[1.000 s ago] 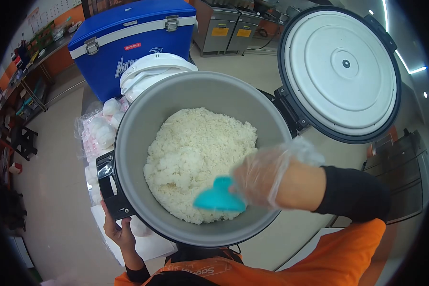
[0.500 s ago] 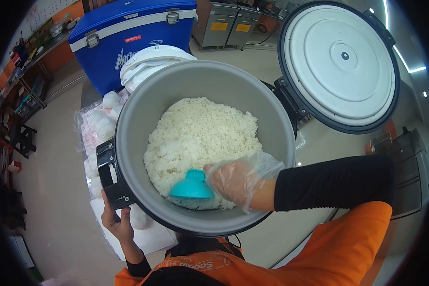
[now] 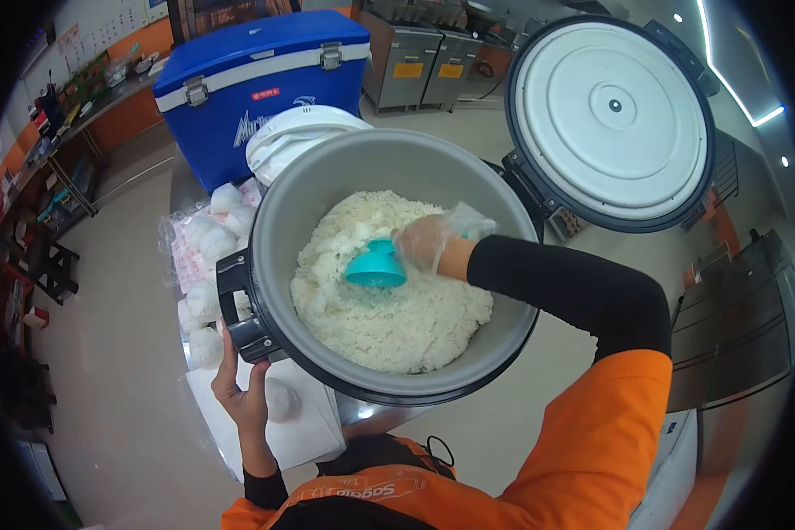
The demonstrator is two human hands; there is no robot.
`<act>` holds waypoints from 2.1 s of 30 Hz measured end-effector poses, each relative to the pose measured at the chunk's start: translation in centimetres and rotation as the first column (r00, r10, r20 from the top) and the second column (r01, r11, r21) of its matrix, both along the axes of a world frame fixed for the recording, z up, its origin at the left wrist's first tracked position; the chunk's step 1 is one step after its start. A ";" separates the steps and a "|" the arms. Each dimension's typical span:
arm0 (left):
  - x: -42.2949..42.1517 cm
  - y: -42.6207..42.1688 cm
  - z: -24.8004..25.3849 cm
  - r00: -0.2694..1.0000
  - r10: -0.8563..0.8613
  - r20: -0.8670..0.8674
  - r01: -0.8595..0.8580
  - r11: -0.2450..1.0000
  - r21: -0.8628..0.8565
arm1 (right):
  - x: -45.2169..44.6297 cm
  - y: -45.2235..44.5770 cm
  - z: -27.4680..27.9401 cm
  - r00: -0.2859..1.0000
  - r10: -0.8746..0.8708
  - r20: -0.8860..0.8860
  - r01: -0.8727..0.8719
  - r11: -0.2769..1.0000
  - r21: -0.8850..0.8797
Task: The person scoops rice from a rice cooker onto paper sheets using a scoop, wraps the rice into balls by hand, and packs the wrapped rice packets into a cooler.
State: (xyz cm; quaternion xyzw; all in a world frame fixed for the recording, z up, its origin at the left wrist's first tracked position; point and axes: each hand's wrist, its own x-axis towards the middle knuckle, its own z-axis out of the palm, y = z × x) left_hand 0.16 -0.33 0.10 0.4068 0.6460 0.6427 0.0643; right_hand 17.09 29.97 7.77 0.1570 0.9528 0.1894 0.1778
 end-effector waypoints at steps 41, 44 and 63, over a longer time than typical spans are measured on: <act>0.9 -5.7 9.2 0.940 -0.339 -0.037 0.340 0.925 0.168 | 0.9 -21.8 13.8 0.366 -0.658 -0.658 0.261 0.751 -0.607; 1.8 -6.6 12.2 0.742 -0.666 0.085 0.653 0.745 0.139 | 0.9 -25.9 11.1 0.378 -0.639 -0.670 -0.164 0.666 -0.728; -5.1 -19.5 -7.6 0.862 0.469 0.193 -0.356 0.831 -0.428 | 37.5 3.5 15.7 -0.782 -0.300 -0.546 -0.161 0.944 -0.288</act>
